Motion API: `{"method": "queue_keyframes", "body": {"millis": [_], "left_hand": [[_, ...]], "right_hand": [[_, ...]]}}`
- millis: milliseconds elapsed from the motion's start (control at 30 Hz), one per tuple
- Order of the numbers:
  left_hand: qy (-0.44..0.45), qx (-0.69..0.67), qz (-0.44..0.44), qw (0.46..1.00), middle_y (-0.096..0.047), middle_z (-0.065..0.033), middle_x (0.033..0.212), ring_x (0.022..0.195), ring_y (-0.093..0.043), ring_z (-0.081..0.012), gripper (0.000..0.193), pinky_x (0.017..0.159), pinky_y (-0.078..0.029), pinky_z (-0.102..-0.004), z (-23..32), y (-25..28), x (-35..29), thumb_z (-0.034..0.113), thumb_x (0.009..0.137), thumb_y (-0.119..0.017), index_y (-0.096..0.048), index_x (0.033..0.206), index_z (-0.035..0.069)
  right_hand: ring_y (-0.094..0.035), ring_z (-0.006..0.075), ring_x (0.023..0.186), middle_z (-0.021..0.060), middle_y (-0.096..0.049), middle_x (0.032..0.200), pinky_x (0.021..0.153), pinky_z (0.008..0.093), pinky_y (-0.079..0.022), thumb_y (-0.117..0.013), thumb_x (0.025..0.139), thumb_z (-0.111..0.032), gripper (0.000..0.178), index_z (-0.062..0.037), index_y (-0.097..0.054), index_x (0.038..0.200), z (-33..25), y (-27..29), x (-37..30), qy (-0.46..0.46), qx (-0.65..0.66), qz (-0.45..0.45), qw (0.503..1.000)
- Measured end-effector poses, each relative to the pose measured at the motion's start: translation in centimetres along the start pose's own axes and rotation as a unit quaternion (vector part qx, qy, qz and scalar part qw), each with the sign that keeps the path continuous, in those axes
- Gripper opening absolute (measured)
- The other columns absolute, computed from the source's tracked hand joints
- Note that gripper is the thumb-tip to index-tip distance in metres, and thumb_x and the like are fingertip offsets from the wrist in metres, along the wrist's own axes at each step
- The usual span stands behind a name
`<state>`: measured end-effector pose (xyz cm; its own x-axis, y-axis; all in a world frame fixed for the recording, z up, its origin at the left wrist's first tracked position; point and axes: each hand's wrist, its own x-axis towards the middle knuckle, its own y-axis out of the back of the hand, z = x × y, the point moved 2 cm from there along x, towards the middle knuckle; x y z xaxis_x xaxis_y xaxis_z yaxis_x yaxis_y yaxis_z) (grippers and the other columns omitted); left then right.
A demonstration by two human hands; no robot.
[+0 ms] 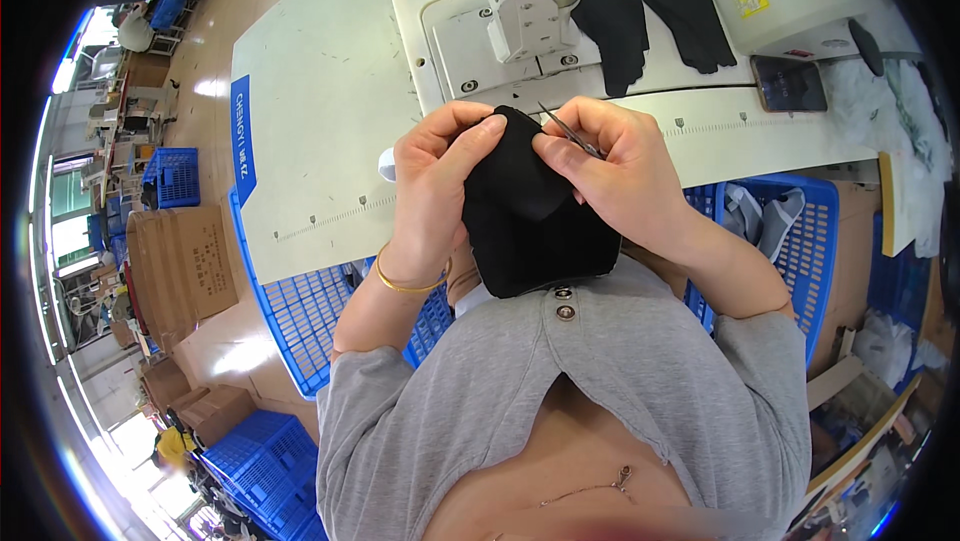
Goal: Sewing and trimming shoe upper components using an industrial sewing machine.
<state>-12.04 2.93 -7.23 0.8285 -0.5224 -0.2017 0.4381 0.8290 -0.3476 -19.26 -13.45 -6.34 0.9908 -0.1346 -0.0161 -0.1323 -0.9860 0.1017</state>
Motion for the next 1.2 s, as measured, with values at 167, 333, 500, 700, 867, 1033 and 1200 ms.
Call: {"method": "queue_keyframes", "body": {"millis": [167, 333, 500, 700, 867, 1033, 1200], "left_hand": [[-0.008, 0.010, 0.010, 1.000, -0.069, -0.0049, 0.087, 0.075, -0.062, -0.0063, 0.013, 0.067, -0.050, -0.0199, -0.1, 0.1, 0.1, 0.007, 0.091, -0.065, -0.066, 0.100, -0.003], [-0.010, 0.014, 0.008, 1.000, -0.069, -0.0048, 0.087, 0.075, -0.062, -0.0062, 0.013, 0.067, -0.050, -0.0198, -0.1, 0.1, 0.1, 0.006, 0.091, -0.065, -0.067, 0.100, -0.003], [-0.015, 0.019, 0.017, 1.000, -0.069, -0.0049, 0.087, 0.075, -0.062, -0.0064, 0.013, 0.067, -0.050, -0.0197, -0.2, 0.2, 0.0, 0.006, 0.090, -0.067, -0.067, 0.099, -0.003], [-0.058, 0.081, 0.051, 0.994, -0.069, -0.0040, 0.084, 0.073, -0.062, -0.0066, 0.011, 0.065, -0.050, -0.0195, 0.7, 0.6, 0.3, 0.006, 0.089, -0.069, -0.069, 0.095, -0.003], [-0.070, 0.111, 0.040, 0.991, -0.068, -0.0035, 0.082, 0.072, -0.061, -0.0066, 0.011, 0.065, -0.049, -0.0192, 1.0, 1.0, 0.6, 0.005, 0.088, -0.070, -0.069, 0.095, -0.003], [-0.077, 0.130, 0.031, 0.988, -0.068, -0.0031, 0.082, 0.073, -0.061, -0.0064, 0.010, 0.065, -0.049, -0.0193, 1.5, 1.0, 0.5, 0.005, 0.088, -0.070, -0.069, 0.094, -0.003], [-0.104, 0.169, 0.030, 0.980, -0.068, -0.0023, 0.082, 0.074, -0.060, -0.0063, 0.008, 0.067, -0.049, -0.0194, 1.7, 0.7, 0.5, 0.004, 0.087, -0.071, -0.070, 0.092, -0.003]], "right_hand": [[-0.054, 0.0067, 0.058, 0.0057, -0.061, 0.064, 0.052, 0.0254, -0.043, -0.065, 0.089, -0.013, 0.017, 0.0019, -0.061, 0.082, 0.0, 0.0, -0.1, -0.013, 0.003, 0.013, 1.000], [-0.053, 0.0069, 0.058, 0.0058, -0.061, 0.063, 0.052, 0.0258, -0.042, -0.065, 0.089, -0.013, 0.017, 0.0018, -0.061, 0.082, 0.0, -0.1, -0.1, -0.014, 0.003, 0.013, 1.000], [-0.053, 0.0091, 0.054, 0.0060, -0.060, 0.062, 0.050, 0.0268, -0.042, -0.066, 0.089, -0.015, 0.017, 0.0007, -0.062, 0.083, 0.3, -0.3, -0.2, -0.005, -0.001, 0.026, 1.000], [-0.058, 0.0117, 0.069, 0.0061, -0.066, 0.077, 0.060, 0.0271, -0.044, -0.069, 0.087, -0.013, 0.015, 0.0010, -0.066, 0.088, 0.8, 0.5, -0.6, 0.163, -0.115, 0.081, 0.977], [-0.057, 0.0073, 0.078, 0.0048, -0.067, 0.090, 0.066, 0.0233, -0.046, -0.070, 0.088, -0.012, 0.014, 0.0015, -0.068, 0.092, 2.4, 0.1, -0.6, 0.056, 0.017, 0.044, 0.997], [-0.054, 0.0054, 0.067, 0.0013, -0.065, 0.072, 0.058, 0.0242, -0.042, -0.071, 0.087, -0.015, 0.015, -0.0007, -0.069, 0.089, 2.7, -0.3, -1.0, -0.002, 0.045, 0.061, 0.997], [-0.052, 0.0019, 0.063, -0.0009, -0.064, 0.069, 0.056, 0.0208, -0.041, -0.070, 0.086, -0.014, 0.013, -0.0015, -0.068, 0.084, 2.3, -0.4, -1.2, 0.003, 0.061, 0.089, 0.994]]}}
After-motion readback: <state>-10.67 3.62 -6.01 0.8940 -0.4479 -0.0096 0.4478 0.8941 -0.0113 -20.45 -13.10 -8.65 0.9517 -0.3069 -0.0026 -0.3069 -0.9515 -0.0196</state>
